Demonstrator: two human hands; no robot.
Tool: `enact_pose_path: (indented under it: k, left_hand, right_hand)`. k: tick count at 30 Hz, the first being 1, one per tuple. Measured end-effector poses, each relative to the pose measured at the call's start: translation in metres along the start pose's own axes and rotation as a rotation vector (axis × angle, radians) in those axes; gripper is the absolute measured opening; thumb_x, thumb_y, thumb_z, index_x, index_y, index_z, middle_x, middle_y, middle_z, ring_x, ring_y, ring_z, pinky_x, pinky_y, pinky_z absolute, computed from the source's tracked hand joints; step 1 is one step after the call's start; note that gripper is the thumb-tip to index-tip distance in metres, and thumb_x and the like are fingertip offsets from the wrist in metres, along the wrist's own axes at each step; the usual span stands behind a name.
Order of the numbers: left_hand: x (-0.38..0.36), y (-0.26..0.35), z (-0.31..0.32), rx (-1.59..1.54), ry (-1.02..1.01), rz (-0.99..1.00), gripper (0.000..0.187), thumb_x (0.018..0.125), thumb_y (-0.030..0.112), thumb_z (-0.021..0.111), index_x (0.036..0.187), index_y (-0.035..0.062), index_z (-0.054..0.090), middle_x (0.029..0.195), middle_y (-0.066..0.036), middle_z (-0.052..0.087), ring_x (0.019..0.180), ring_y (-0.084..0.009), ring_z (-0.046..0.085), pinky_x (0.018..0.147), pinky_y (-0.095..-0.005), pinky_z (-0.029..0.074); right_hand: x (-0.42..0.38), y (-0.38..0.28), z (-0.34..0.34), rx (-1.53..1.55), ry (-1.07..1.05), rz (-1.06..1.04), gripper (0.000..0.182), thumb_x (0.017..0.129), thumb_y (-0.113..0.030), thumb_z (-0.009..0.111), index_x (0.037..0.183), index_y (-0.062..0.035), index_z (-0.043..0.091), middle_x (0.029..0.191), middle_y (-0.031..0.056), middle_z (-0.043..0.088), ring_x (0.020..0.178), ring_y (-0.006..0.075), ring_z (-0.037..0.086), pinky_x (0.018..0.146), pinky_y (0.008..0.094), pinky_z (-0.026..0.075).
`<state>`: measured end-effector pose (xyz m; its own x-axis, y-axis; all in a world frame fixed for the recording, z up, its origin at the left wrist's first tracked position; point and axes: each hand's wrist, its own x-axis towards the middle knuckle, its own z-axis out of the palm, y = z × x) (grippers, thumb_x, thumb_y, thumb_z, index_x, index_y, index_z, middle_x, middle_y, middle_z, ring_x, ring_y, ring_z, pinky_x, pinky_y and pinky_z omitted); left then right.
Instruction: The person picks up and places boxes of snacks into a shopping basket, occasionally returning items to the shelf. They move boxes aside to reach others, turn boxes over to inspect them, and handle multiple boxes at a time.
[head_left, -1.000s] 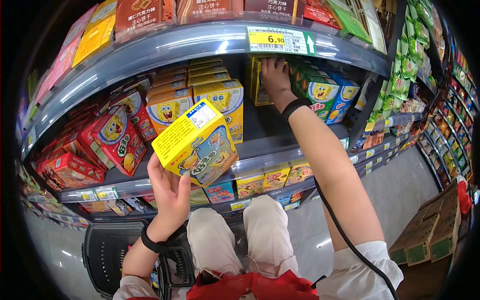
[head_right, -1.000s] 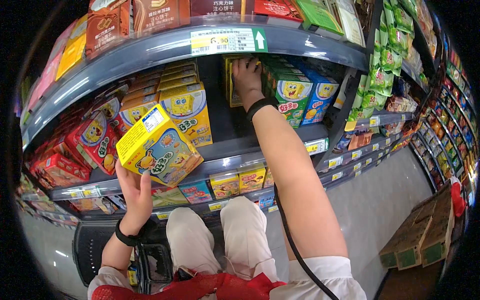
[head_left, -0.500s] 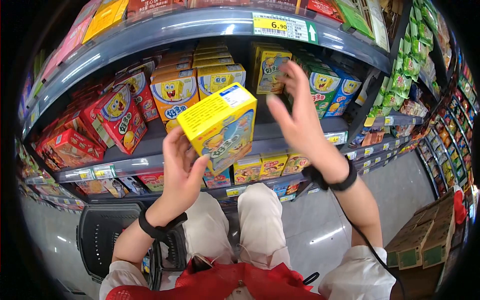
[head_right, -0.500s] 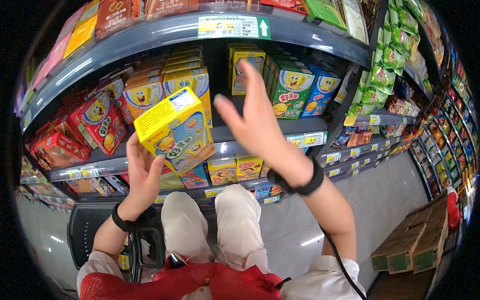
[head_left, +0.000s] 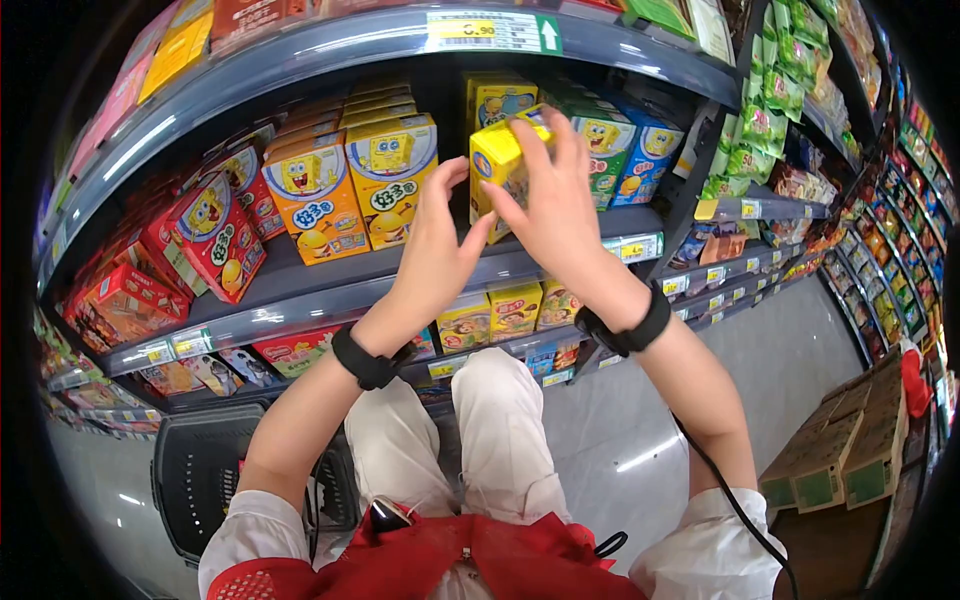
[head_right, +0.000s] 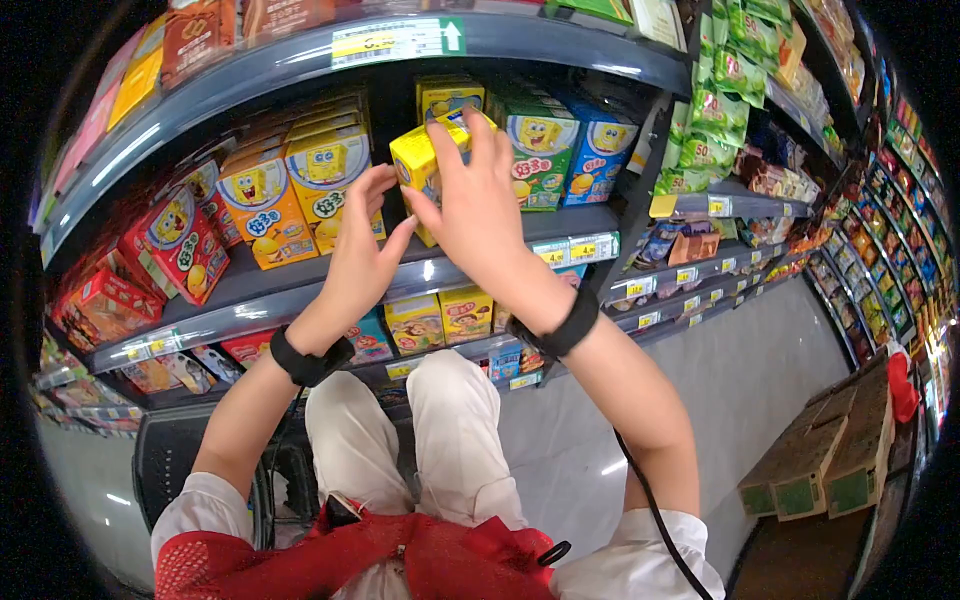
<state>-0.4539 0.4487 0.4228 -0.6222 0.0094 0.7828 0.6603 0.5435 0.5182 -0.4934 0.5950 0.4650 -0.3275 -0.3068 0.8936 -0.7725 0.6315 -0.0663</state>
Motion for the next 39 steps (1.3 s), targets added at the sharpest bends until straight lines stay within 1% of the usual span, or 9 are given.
enact_pose_path:
  k: [6,10,13,18,22,25,31,37,39]
  left_hand:
    - [-0.030,-0.001,-0.018,0.066,-0.135,-0.022,0.061,0.085,-0.001,0.059,0.137,0.0008,0.028,0.142,-0.019,0.036,0.133,-0.0287,0.036,0.111,-0.0380,0.028]
    - [-0.039,0.007,-0.034,0.045,-0.158,-0.058,0.060,0.084,-0.004,0.057,0.137,0.0009,0.029,0.140,-0.018,0.038,0.133,-0.0281,0.036,0.111,-0.0380,0.028]
    - [-0.045,0.011,-0.048,0.049,-0.162,-0.056,0.059,0.083,-0.003,0.058,0.135,0.0011,0.031,0.137,-0.018,0.039,0.130,-0.0287,0.038,0.108,-0.0384,0.030]
    - [-0.056,0.007,-0.062,0.042,-0.123,-0.059,0.058,0.080,-0.001,0.062,0.132,0.0014,0.036,0.133,-0.018,0.041,0.125,-0.0307,0.042,0.103,-0.0383,0.036]
    - [-0.062,0.003,-0.068,0.015,-0.116,-0.076,0.057,0.080,-0.002,0.062,0.131,0.0013,0.037,0.132,-0.018,0.042,0.125,-0.0318,0.041,0.103,-0.0385,0.036]
    - [-0.064,0.001,-0.072,0.005,-0.134,-0.065,0.058,0.079,-0.003,0.063,0.131,0.0010,0.037,0.132,-0.019,0.042,0.125,-0.0325,0.041,0.103,-0.0386,0.035]
    - [-0.067,0.002,-0.078,-0.031,-0.177,-0.047,0.061,0.076,-0.004,0.064,0.130,0.0002,0.036,0.131,-0.019,0.043,0.124,-0.0341,0.041,0.104,-0.0392,0.033]
    - [-0.073,0.002,-0.089,-0.061,-0.203,-0.050,0.062,0.075,-0.004,0.064,0.130,0.0003,0.036,0.130,-0.019,0.045,0.123,-0.0342,0.043,0.104,-0.0395,0.033]
    - [-0.074,0.000,-0.093,-0.050,-0.210,-0.050,0.061,0.075,-0.004,0.064,0.130,0.0003,0.037,0.130,-0.019,0.045,0.122,-0.0342,0.043,0.104,-0.0396,0.033]
  right_hand:
    - [0.024,0.029,0.051,-0.299,-0.011,0.060,0.059,0.076,-0.029,0.072,0.116,0.0068,0.047,0.120,0.0221,0.045,0.109,0.0407,0.044,0.089,0.0470,0.042]
    - [0.048,0.054,0.103,-0.546,-0.105,0.231,0.065,0.078,-0.042,0.068,0.116,0.0058,0.048,0.117,0.0213,0.046,0.103,0.0381,0.048,0.085,0.0445,0.043]
    - [0.061,0.052,0.112,-0.451,-0.137,0.397,0.060,0.075,-0.032,0.073,0.117,0.0028,0.048,0.130,0.0234,0.040,0.116,0.0476,0.041,0.094,0.0491,0.043]
    - [0.066,0.074,0.140,-0.720,-0.112,0.244,0.054,0.082,-0.037,0.062,0.116,0.0023,0.048,0.124,0.0259,0.045,0.106,0.0520,0.051,0.093,0.0526,0.043]
    - [0.071,0.063,0.129,-0.741,-0.224,0.272,0.057,0.083,-0.043,0.061,0.117,0.0005,0.048,0.125,0.0218,0.046,0.109,0.0444,0.052,0.094,0.0484,0.042]
    - [0.086,0.060,0.120,-0.808,-0.500,0.222,0.037,0.091,-0.027,0.045,0.120,-0.0041,0.051,0.127,0.0225,0.046,0.120,0.0434,0.045,0.098,0.0568,0.036]
    - [0.084,0.060,0.126,-1.100,-0.395,-0.536,0.050,0.092,-0.029,0.042,0.137,-0.0082,0.042,0.145,0.0094,0.037,0.137,0.0268,0.025,0.112,0.0492,0.015]
    - [0.098,0.072,0.164,-1.128,-0.732,-0.609,0.047,0.091,-0.026,0.041,0.136,-0.0130,0.046,0.146,0.0078,0.035,0.140,0.0251,0.022,0.116,0.0429,0.010]
    - [0.098,0.102,0.210,-1.093,-0.710,-0.586,0.047,0.093,-0.029,0.040,0.137,-0.0124,0.044,0.147,0.0075,0.035,0.139,0.0266,0.024,0.114,0.0432,0.012]
